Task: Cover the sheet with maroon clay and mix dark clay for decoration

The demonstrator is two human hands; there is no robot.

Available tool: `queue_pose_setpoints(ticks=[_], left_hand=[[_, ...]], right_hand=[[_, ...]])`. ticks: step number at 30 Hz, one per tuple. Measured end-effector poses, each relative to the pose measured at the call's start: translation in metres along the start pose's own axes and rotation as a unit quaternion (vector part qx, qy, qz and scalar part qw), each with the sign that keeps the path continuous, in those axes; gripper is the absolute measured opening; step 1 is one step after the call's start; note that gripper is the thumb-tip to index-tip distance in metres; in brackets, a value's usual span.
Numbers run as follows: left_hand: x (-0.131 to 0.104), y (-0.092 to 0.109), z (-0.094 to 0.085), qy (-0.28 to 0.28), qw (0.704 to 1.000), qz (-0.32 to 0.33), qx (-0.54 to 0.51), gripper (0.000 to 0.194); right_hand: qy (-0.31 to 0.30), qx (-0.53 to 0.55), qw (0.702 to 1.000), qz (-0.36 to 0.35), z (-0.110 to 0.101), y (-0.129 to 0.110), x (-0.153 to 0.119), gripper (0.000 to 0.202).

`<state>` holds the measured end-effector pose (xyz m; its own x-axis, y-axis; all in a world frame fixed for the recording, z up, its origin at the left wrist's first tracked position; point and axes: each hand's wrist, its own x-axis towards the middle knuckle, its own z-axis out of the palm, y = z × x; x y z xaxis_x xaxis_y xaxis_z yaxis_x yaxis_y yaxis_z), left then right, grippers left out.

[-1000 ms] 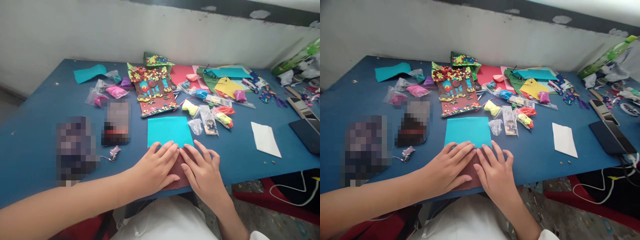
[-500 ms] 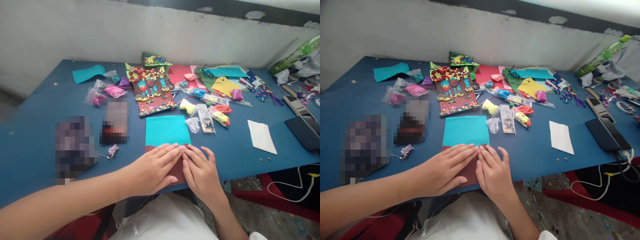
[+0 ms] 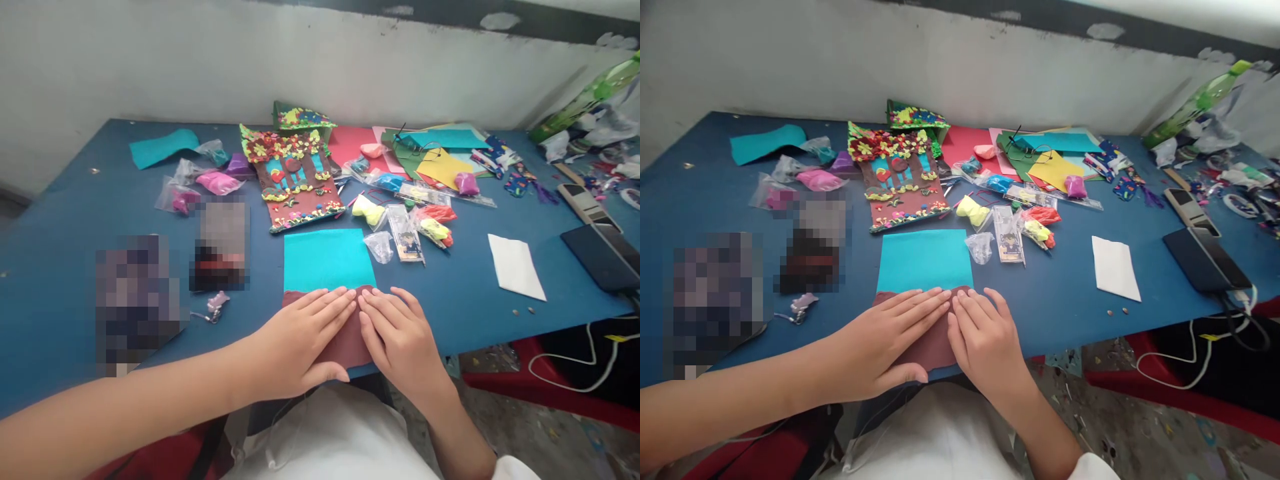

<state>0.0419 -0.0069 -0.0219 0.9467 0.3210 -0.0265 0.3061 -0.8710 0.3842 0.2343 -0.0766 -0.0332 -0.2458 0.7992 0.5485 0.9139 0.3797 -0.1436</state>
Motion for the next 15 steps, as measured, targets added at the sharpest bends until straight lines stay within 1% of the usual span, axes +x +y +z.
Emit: queue_pose_setpoints(ticks=[2,4,8,10,13,15], left_hand=[[0.0,0.001,0.002,0.001,1.0,-0.001,0.004,0.084],[-0.001,0.001,0.004,0.0,1.0,0.002,0.008,0.086],[-0.001,-0.002,0.003,-0.006,1.0,0.03,-0.005,0.089],[-0.001,-0.003,0.002,-0.021,0.999,0.033,-0.016,0.087],[0.0,-0.004,-0.001,-0.042,0.998,0.025,-0.028,0.084],[0.001,-0.005,-0.004,-0.036,0.999,0.023,-0.029,0.08]], right_hand=[[0.004,-0.007,1.0,-0.011,0.001,0.001,0.001,0.019],[0.012,0.009,1.0,-0.009,0.001,0.003,-0.001,0.019],[0.026,0.093,0.995,0.024,-0.002,0.008,-0.011,0.03],[0.04,0.118,0.991,0.052,-0.003,0.01,-0.013,0.035],[0.049,0.119,0.989,0.076,-0.003,0.01,-0.015,0.04],[0.052,0.113,0.99,0.073,-0.002,0.01,-0.015,0.043]])
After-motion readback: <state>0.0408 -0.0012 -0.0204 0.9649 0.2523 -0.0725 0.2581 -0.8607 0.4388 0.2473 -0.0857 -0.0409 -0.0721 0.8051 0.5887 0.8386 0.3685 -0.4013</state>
